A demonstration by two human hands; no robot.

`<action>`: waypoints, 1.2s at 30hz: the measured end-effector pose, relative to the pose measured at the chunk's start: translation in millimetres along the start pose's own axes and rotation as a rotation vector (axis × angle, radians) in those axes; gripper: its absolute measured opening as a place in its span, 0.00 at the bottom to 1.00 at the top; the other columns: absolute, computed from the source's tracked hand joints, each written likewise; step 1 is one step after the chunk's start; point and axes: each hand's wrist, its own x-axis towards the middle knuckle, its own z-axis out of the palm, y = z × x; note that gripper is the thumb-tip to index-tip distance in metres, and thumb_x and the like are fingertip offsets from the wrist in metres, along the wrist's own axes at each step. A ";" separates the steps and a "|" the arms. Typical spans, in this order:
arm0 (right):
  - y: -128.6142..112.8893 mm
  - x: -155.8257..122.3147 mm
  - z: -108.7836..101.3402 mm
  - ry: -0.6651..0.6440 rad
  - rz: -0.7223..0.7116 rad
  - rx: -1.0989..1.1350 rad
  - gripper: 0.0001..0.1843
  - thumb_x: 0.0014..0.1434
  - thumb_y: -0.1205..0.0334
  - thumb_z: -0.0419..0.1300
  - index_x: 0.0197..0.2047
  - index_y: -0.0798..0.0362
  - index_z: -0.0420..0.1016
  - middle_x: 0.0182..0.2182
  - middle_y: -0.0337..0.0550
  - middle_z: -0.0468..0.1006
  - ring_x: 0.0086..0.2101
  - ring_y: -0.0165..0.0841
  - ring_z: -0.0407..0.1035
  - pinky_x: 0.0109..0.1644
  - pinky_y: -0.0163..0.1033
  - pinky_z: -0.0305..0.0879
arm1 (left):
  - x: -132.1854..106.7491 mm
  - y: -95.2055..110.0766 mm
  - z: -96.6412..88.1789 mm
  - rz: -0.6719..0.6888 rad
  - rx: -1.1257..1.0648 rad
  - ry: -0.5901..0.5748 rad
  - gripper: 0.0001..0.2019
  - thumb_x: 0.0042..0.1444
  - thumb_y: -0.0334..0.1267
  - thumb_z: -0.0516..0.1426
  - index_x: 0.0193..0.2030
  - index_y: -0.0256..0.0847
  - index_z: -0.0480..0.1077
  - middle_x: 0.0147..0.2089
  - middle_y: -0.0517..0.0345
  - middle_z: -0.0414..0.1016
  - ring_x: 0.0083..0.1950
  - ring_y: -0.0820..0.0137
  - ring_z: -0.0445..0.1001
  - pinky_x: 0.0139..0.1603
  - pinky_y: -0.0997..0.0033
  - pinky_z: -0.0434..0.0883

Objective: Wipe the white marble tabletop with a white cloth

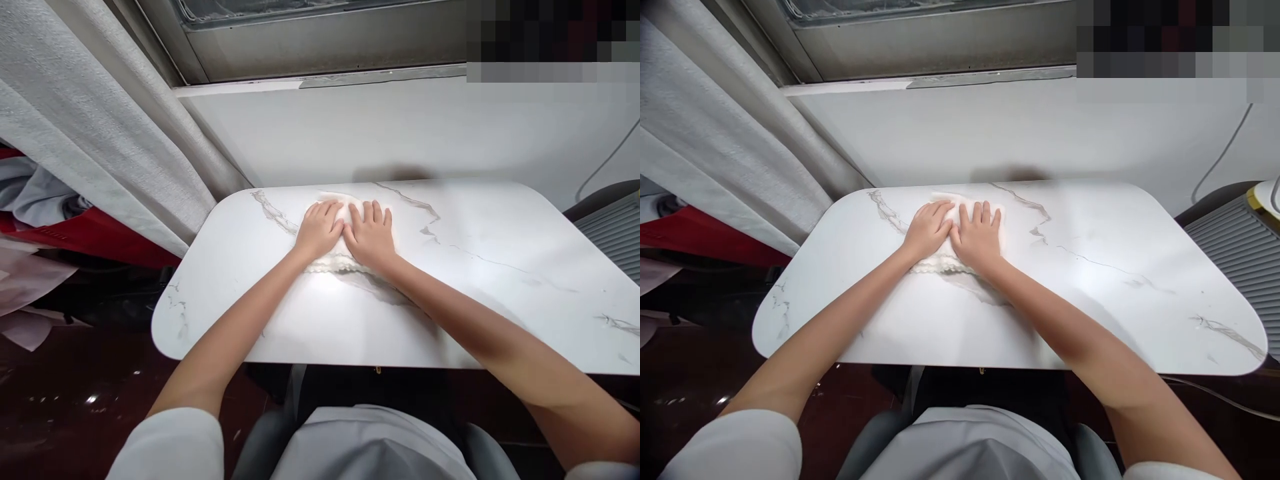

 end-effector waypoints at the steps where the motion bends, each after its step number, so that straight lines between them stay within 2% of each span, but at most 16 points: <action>1: -0.7 -11.5 -2.2 -0.004 -0.015 -0.006 0.31 0.69 0.55 0.40 0.70 0.59 0.56 0.67 0.63 0.57 0.68 0.54 0.47 0.66 0.65 0.42 | -10.9 5.7 -2.2 -0.003 0.008 -0.008 0.21 0.64 0.35 0.46 0.62 0.36 0.65 0.66 0.49 0.68 0.68 0.63 0.62 0.73 0.59 0.52; 5: -6.0 -57.5 -12.7 -0.054 -0.061 -0.007 0.32 0.70 0.54 0.39 0.71 0.58 0.54 0.68 0.64 0.54 0.69 0.56 0.44 0.67 0.67 0.38 | -53.7 24.4 -11.9 0.021 0.032 -0.049 0.22 0.66 0.36 0.45 0.64 0.37 0.63 0.68 0.49 0.64 0.70 0.63 0.59 0.74 0.56 0.49; 10: -19.5 -102.0 -24.3 -0.067 -0.083 0.051 0.31 0.70 0.53 0.40 0.72 0.53 0.54 0.70 0.59 0.52 0.70 0.55 0.39 0.67 0.72 0.35 | -96.2 34.6 -24.5 0.070 0.043 -0.088 0.23 0.67 0.38 0.43 0.66 0.38 0.61 0.70 0.48 0.62 0.72 0.63 0.57 0.75 0.53 0.49; 19: -50.0 -139.6 -35.6 -0.131 -0.251 0.155 0.31 0.69 0.55 0.42 0.72 0.56 0.54 0.70 0.62 0.50 0.70 0.55 0.38 0.67 0.74 0.31 | -156.6 36.0 -47.4 0.003 0.058 -0.068 0.23 0.68 0.39 0.41 0.67 0.39 0.59 0.69 0.46 0.64 0.72 0.61 0.58 0.74 0.50 0.53; 24: -72.9 -145.5 -39.3 -0.180 -0.346 0.339 0.31 0.68 0.56 0.44 0.71 0.57 0.55 0.71 0.58 0.50 0.70 0.51 0.38 0.69 0.73 0.28 | -174.8 17.9 -61.9 -0.014 0.017 -0.072 0.24 0.67 0.39 0.41 0.69 0.47 0.57 0.69 0.53 0.64 0.71 0.63 0.59 0.74 0.49 0.55; 28: -92.1 -139.9 -38.9 -0.246 -0.316 0.533 0.31 0.63 0.59 0.48 0.69 0.52 0.57 0.70 0.50 0.53 0.70 0.46 0.39 0.70 0.71 0.25 | -181.2 -2.0 -71.6 -0.064 -0.023 -0.082 0.24 0.68 0.42 0.41 0.69 0.54 0.56 0.69 0.57 0.63 0.71 0.63 0.61 0.73 0.48 0.55; 31: -100.6 -127.5 -35.4 -0.266 -0.286 0.598 0.33 0.61 0.61 0.48 0.69 0.53 0.56 0.70 0.50 0.54 0.71 0.44 0.39 0.71 0.69 0.25 | -177.6 -15.2 -74.7 -0.088 -0.030 -0.050 0.22 0.67 0.44 0.43 0.67 0.54 0.59 0.68 0.59 0.66 0.69 0.63 0.62 0.73 0.51 0.56; 36: -101.8 -94.5 -23.4 -0.287 -0.280 0.570 0.34 0.60 0.61 0.49 0.69 0.57 0.55 0.71 0.58 0.50 0.71 0.48 0.34 0.70 0.68 0.25 | -154.0 -34.0 -72.2 -0.100 -0.022 -0.013 0.21 0.67 0.44 0.44 0.63 0.50 0.64 0.66 0.57 0.68 0.67 0.63 0.64 0.71 0.54 0.58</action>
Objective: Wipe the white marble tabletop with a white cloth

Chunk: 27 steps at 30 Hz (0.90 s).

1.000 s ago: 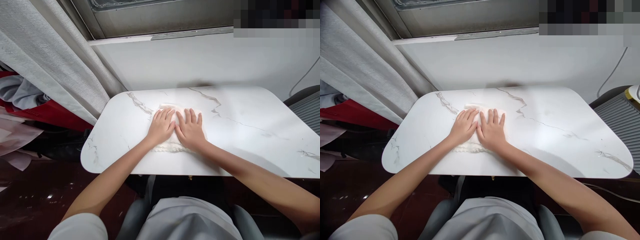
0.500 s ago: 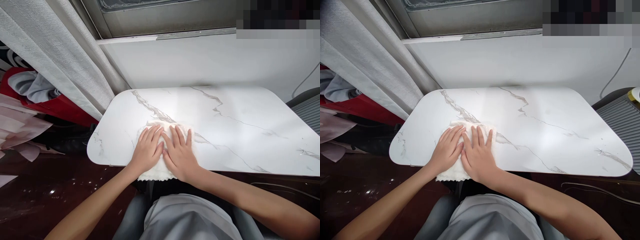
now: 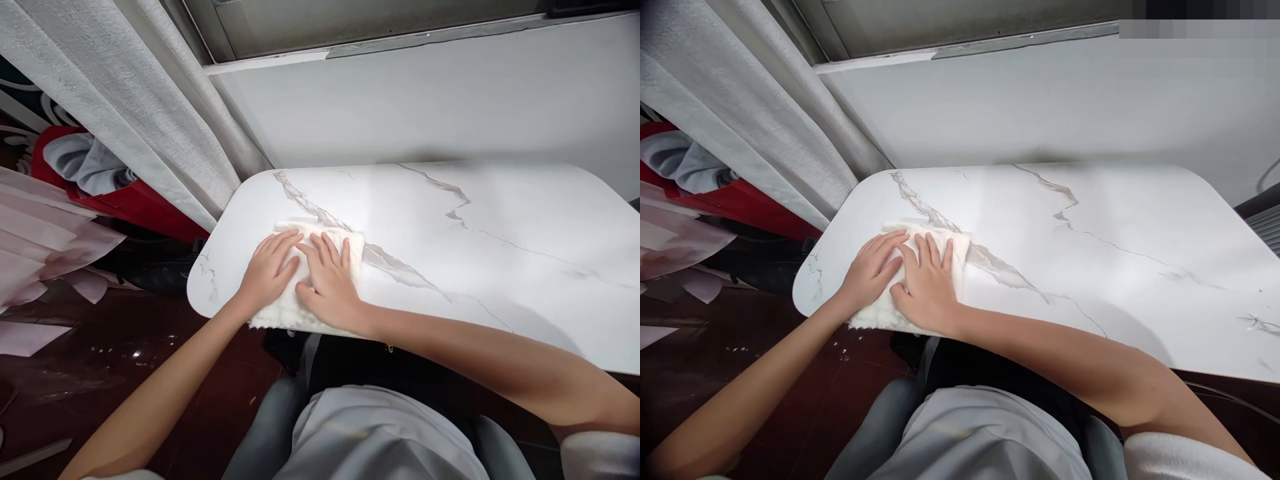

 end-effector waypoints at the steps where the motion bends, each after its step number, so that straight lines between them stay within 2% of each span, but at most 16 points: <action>1: 3.8 7.3 -1.0 0.002 0.010 -0.022 0.34 0.60 0.60 0.49 0.70 0.58 0.55 0.71 0.59 0.48 0.71 0.50 0.32 0.70 0.68 0.26 | 7.5 -3.0 1.4 0.004 0.003 0.007 0.21 0.66 0.44 0.44 0.62 0.48 0.65 0.65 0.56 0.68 0.67 0.63 0.65 0.71 0.54 0.58; 4: 17.4 30.6 -5.5 0.030 0.049 -0.119 0.36 0.61 0.59 0.49 0.71 0.61 0.52 0.72 0.61 0.44 0.71 0.53 0.31 0.71 0.67 0.30 | 34.8 -11.7 7.6 0.025 0.007 0.021 0.21 0.65 0.43 0.45 0.61 0.46 0.66 0.64 0.55 0.69 0.66 0.64 0.65 0.70 0.57 0.59; 9: 48.3 73.5 -18.7 0.067 0.130 -0.300 0.34 0.65 0.57 0.46 0.70 0.65 0.52 0.71 0.63 0.49 0.70 0.50 0.41 0.71 0.59 0.37 | 92.9 -22.6 24.3 0.033 -0.023 0.047 0.20 0.62 0.41 0.47 0.58 0.42 0.68 0.62 0.53 0.72 0.64 0.63 0.67 0.68 0.59 0.61; 13: 78.6 105.8 -33.4 0.148 0.101 -0.399 0.32 0.66 0.57 0.44 0.69 0.63 0.56 0.69 0.61 0.55 0.67 0.49 0.49 0.69 0.58 0.42 | 137.9 -30.5 38.8 0.055 -0.106 0.104 0.18 0.60 0.37 0.48 0.54 0.39 0.70 0.57 0.50 0.75 0.60 0.62 0.71 0.65 0.60 0.64; 15: 92.7 119.1 -41.1 0.133 0.062 -0.424 0.32 0.66 0.55 0.43 0.69 0.62 0.57 0.68 0.59 0.57 0.66 0.48 0.50 0.68 0.57 0.43 | 156.1 -35.9 44.8 0.064 -0.150 0.142 0.17 0.59 0.36 0.49 0.51 0.38 0.72 0.54 0.50 0.76 0.57 0.61 0.72 0.62 0.61 0.66; 18: 109.0 135.0 -49.3 0.095 0.028 -0.449 0.33 0.67 0.52 0.42 0.70 0.60 0.56 0.69 0.57 0.56 0.66 0.49 0.49 0.68 0.58 0.43 | 177.3 -45.1 51.1 0.068 -0.190 0.185 0.16 0.57 0.34 0.49 0.49 0.38 0.72 0.52 0.51 0.77 0.56 0.62 0.73 0.60 0.62 0.67; 23: 121.5 156.7 -48.8 0.187 0.124 -0.465 0.33 0.68 0.46 0.41 0.70 0.52 0.56 0.70 0.56 0.52 0.68 0.57 0.40 0.66 0.67 0.39 | 201.5 -58.6 55.0 0.074 -0.199 0.168 0.16 0.59 0.33 0.49 0.50 0.38 0.72 0.53 0.51 0.76 0.56 0.62 0.72 0.59 0.61 0.67; 27: 128.1 172.1 -47.9 0.191 0.142 -0.474 0.33 0.68 0.45 0.40 0.70 0.50 0.55 0.68 0.57 0.55 0.67 0.58 0.42 0.65 0.69 0.37 | 214.4 -67.1 55.5 0.068 -0.186 0.148 0.17 0.60 0.34 0.48 0.52 0.38 0.72 0.55 0.50 0.75 0.57 0.61 0.72 0.60 0.60 0.66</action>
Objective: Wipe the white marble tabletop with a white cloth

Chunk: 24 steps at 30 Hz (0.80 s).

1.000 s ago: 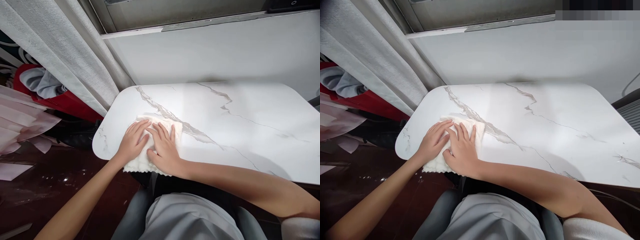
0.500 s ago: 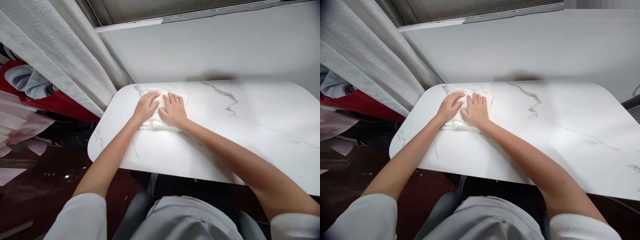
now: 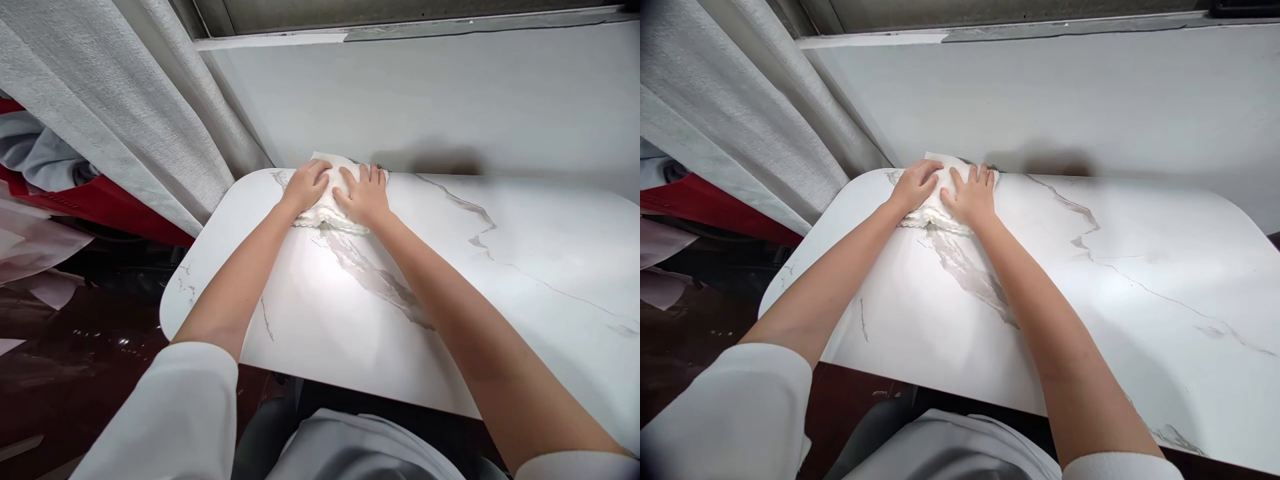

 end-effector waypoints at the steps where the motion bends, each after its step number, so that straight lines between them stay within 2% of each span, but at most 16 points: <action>1: 1.5 3.4 1.2 0.002 -0.007 -0.008 0.33 0.68 0.45 0.40 0.70 0.50 0.55 0.67 0.58 0.55 0.67 0.57 0.42 0.65 0.69 0.37 | 2.5 -2.1 0.1 -0.003 0.003 -0.004 0.18 0.60 0.34 0.48 0.52 0.38 0.72 0.56 0.51 0.75 0.57 0.61 0.72 0.60 0.60 0.66; 5: 7.4 14.6 4.7 0.008 -0.028 -0.044 0.34 0.68 0.44 0.38 0.70 0.50 0.55 0.65 0.58 0.58 0.65 0.57 0.45 0.65 0.68 0.38 | 11.1 -9.0 0.0 -0.002 0.013 -0.032 0.19 0.60 0.34 0.48 0.54 0.38 0.72 0.56 0.50 0.75 0.58 0.60 0.71 0.61 0.59 0.66; 12: 5.0 28.4 4.4 -0.001 -0.025 -0.022 0.32 0.67 0.45 0.41 0.69 0.50 0.57 0.60 0.57 0.63 0.62 0.54 0.50 0.64 0.65 0.41 | 23.6 -16.8 -2.1 -0.040 0.097 -0.095 0.21 0.61 0.36 0.46 0.57 0.40 0.70 0.58 0.51 0.73 0.60 0.59 0.69 0.63 0.56 0.64; 19: -8.5 41.2 10.4 0.000 -0.014 -0.040 0.32 0.67 0.46 0.43 0.68 0.51 0.59 0.58 0.58 0.65 0.60 0.54 0.53 0.63 0.63 0.42 | 27.8 -31.3 -11.2 -0.081 0.122 -0.138 0.21 0.63 0.37 0.44 0.58 0.41 0.70 0.58 0.53 0.73 0.60 0.59 0.69 0.63 0.56 0.64; 24: -29.6 49.2 20.2 0.014 -0.050 -0.020 0.32 0.67 0.46 0.43 0.68 0.52 0.59 0.58 0.59 0.66 0.60 0.55 0.53 0.64 0.64 0.41 | 18.3 -49.7 -27.6 -0.077 0.161 -0.129 0.21 0.64 0.38 0.44 0.58 0.41 0.69 0.58 0.53 0.73 0.60 0.60 0.69 0.64 0.56 0.63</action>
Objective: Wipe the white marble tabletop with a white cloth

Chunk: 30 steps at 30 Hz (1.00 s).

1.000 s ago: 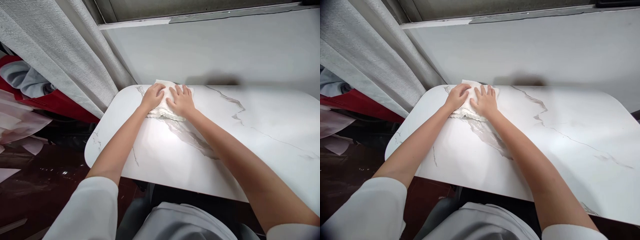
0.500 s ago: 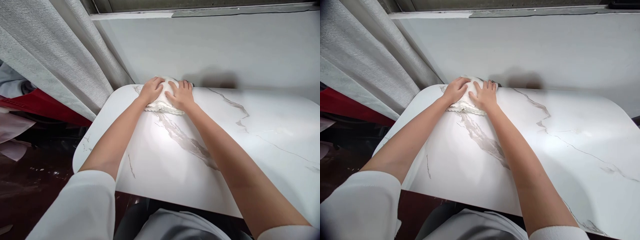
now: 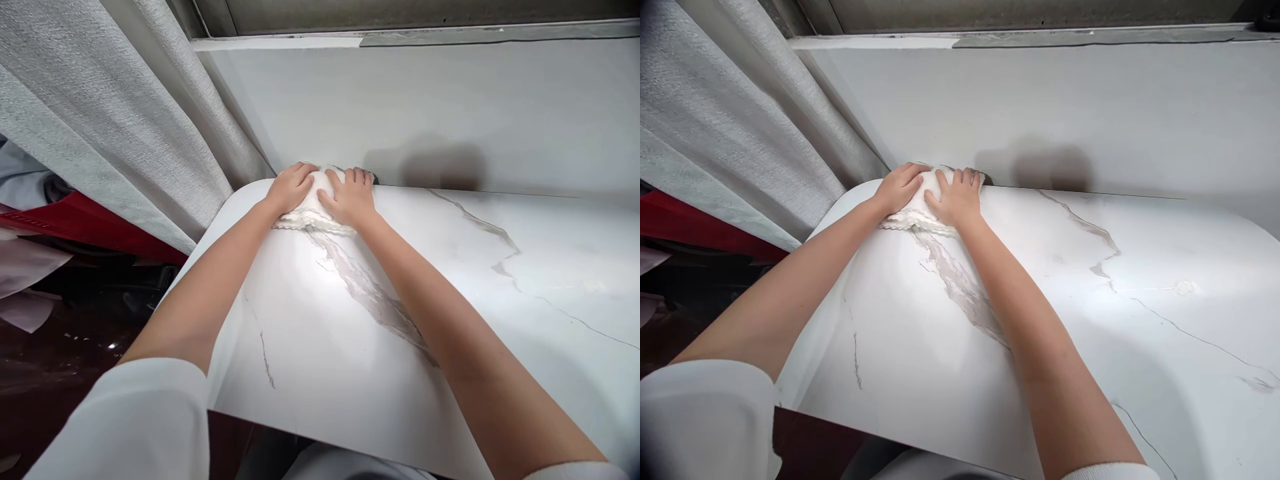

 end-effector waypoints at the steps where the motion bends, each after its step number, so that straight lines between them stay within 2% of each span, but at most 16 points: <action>1: -5.6 1.7 1.8 -0.004 -0.006 0.003 0.32 0.67 0.46 0.42 0.69 0.52 0.59 0.59 0.59 0.65 0.61 0.56 0.52 0.64 0.64 0.41 | -3.4 -5.7 -3.0 -0.003 0.008 0.001 0.21 0.64 0.39 0.44 0.58 0.41 0.69 0.58 0.52 0.72 0.61 0.59 0.68 0.65 0.56 0.62; 7: -36.8 9.1 10.9 -0.032 -0.039 0.017 0.33 0.68 0.46 0.41 0.69 0.56 0.56 0.61 0.61 0.62 0.64 0.58 0.47 0.65 0.69 0.34 | -23.7 -38.0 -18.3 -0.046 0.051 0.021 0.21 0.65 0.41 0.43 0.60 0.42 0.67 0.60 0.51 0.69 0.64 0.59 0.65 0.68 0.52 0.58; 12: -59.4 6.7 12.5 -0.046 -0.043 0.054 0.34 0.69 0.46 0.43 0.71 0.56 0.55 0.66 0.62 0.58 0.67 0.58 0.44 0.67 0.67 0.33 | -38.5 -49.9 -31.1 -0.070 0.084 0.006 0.22 0.65 0.41 0.42 0.61 0.41 0.65 0.63 0.49 0.67 0.66 0.59 0.62 0.69 0.53 0.56; 17: -84.0 -5.3 11.7 -0.064 -0.065 0.121 0.35 0.68 0.46 0.46 0.71 0.57 0.54 0.68 0.62 0.54 0.68 0.56 0.41 0.68 0.66 0.30 | -61.9 -53.7 -46.9 -0.137 0.107 -0.030 0.22 0.65 0.41 0.41 0.61 0.43 0.64 0.64 0.50 0.65 0.65 0.60 0.62 0.69 0.52 0.57; 21: -100.1 -21.2 12.3 -0.056 -0.083 0.149 0.35 0.68 0.46 0.47 0.71 0.57 0.55 0.68 0.62 0.55 0.69 0.56 0.41 0.68 0.66 0.32 | -84.7 -53.7 -55.5 -0.134 0.126 -0.033 0.23 0.65 0.43 0.40 0.62 0.41 0.63 0.64 0.49 0.64 0.66 0.59 0.61 0.70 0.51 0.57; 23: -107.7 -31.7 12.4 -0.043 -0.097 0.158 0.35 0.67 0.46 0.48 0.71 0.57 0.56 0.68 0.62 0.56 0.69 0.57 0.42 0.68 0.65 0.33 | -97.2 -52.7 -59.3 -0.133 0.126 -0.032 0.23 0.65 0.43 0.40 0.62 0.41 0.63 0.64 0.49 0.64 0.67 0.59 0.60 0.70 0.53 0.56; 26: -119.6 -50.1 11.9 -0.031 -0.121 0.169 0.36 0.67 0.46 0.49 0.71 0.58 0.56 0.68 0.64 0.56 0.68 0.57 0.42 0.69 0.65 0.32 | -118.4 -50.0 -65.7 -0.163 0.116 -0.037 0.23 0.64 0.43 0.41 0.61 0.45 0.64 0.64 0.53 0.65 0.68 0.62 0.60 0.71 0.58 0.56; 30: -134.5 -76.3 9.1 -0.023 -0.153 0.193 0.36 0.67 0.46 0.48 0.71 0.60 0.55 0.67 0.67 0.55 0.69 0.59 0.41 0.69 0.64 0.30 | -149.0 -44.6 -74.1 -0.158 0.126 -0.056 0.23 0.65 0.42 0.40 0.62 0.43 0.62 0.65 0.51 0.64 0.68 0.62 0.59 0.72 0.54 0.54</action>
